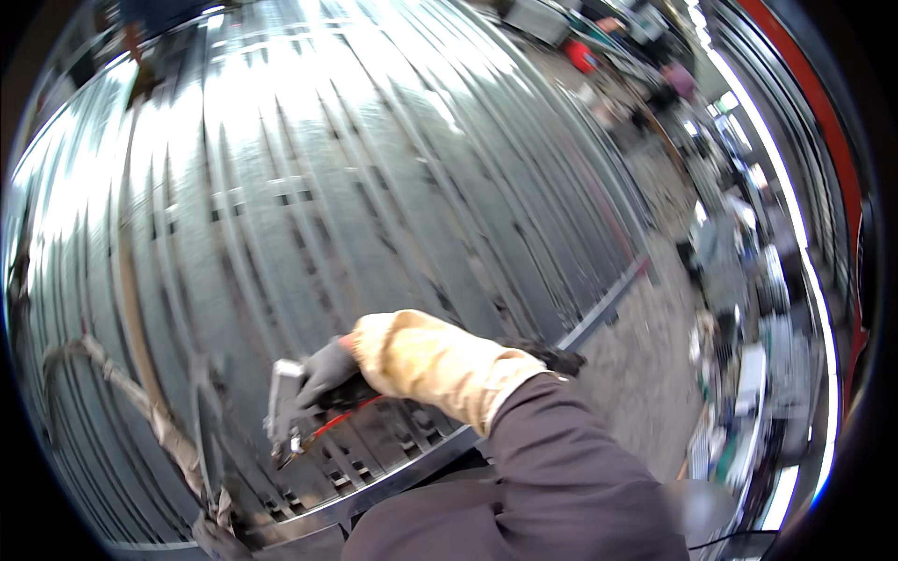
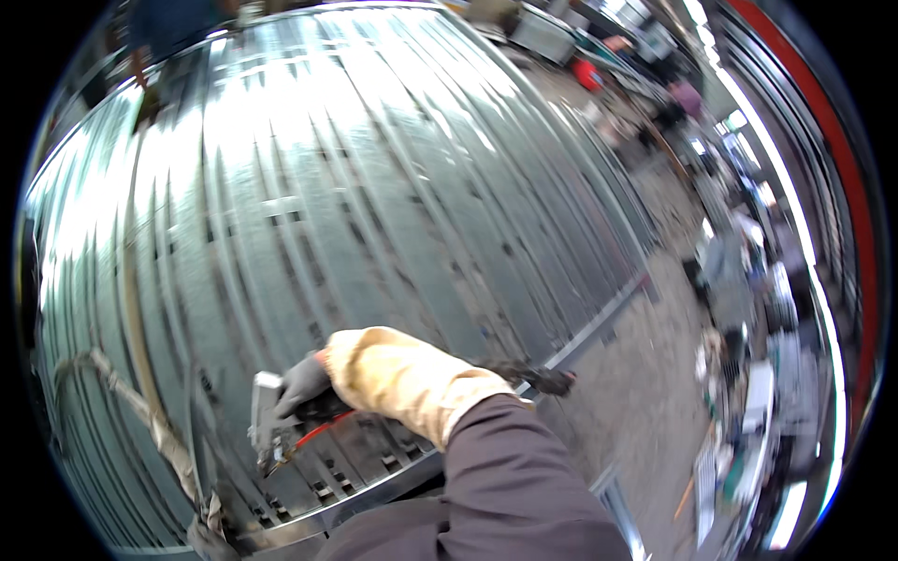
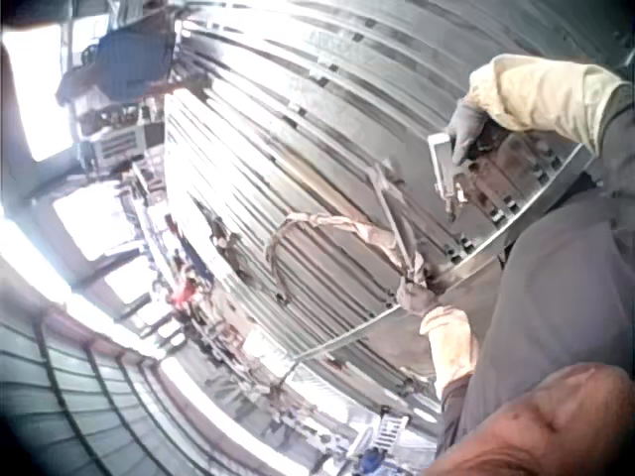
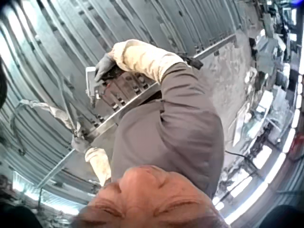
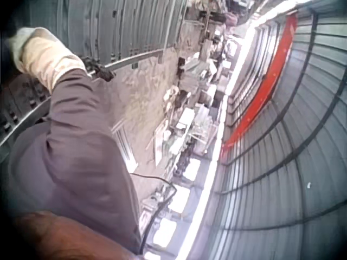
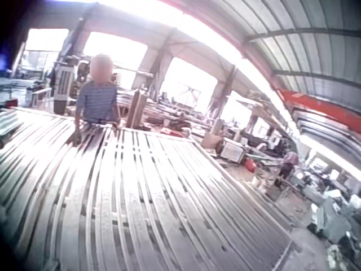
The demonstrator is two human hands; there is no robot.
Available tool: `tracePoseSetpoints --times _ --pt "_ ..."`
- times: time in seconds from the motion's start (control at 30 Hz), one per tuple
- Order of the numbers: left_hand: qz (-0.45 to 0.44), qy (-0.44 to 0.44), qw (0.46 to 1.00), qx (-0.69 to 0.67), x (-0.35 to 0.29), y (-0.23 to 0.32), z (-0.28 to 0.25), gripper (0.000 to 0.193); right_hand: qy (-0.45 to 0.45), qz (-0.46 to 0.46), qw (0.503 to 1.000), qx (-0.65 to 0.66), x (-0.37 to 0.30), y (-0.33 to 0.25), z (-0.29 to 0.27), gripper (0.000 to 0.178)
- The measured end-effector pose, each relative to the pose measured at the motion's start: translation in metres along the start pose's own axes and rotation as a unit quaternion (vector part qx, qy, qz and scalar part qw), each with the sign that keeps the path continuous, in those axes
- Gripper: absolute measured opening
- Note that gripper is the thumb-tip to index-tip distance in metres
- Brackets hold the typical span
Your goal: The person positions a metal bar onto a large metal frame and welds it in place using a handheld welding tool. They repeat this process by moving to different sections of the frame, aligning the bar, and welding it securely.
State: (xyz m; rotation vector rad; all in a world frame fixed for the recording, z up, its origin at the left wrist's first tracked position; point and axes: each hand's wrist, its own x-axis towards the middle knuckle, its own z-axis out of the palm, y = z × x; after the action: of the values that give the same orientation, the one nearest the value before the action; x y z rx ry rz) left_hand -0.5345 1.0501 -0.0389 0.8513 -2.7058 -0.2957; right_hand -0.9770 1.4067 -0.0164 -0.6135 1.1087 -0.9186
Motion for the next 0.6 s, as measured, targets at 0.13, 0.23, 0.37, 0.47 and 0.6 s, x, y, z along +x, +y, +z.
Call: tracePoseSetpoints --times 0.13,0.23,0.37,0.47,0.6 --pt "-0.07 -0.144 0.986 -0.048 0.025 0.051 -0.026 0.055 0.026 0.031 0.999 -0.008 -0.036 -0.029 0.056 0.036" --pt "-0.141 -0.264 0.947 -0.118 0.035 0.076 -0.034 0.064 0.11 -0.042 0.988 -0.095 -0.046 -0.015 0.089 0.037" --pt "-0.173 -0.307 0.923 -0.154 0.045 0.093 -0.013 0.06 0.203 -0.18 0.944 -0.187 -0.09 -0.014 0.125 0.044" --pt "-0.185 -0.303 0.917 -0.18 0.047 0.091 0.001 0.057 0.178 -0.125 0.945 -0.245 -0.129 -0.017 0.144 0.056" --pt "-0.194 -0.287 0.914 -0.21 0.048 0.08 0.006 0.053 0.188 -0.168 0.937 -0.242 -0.153 0.004 0.172 0.075"
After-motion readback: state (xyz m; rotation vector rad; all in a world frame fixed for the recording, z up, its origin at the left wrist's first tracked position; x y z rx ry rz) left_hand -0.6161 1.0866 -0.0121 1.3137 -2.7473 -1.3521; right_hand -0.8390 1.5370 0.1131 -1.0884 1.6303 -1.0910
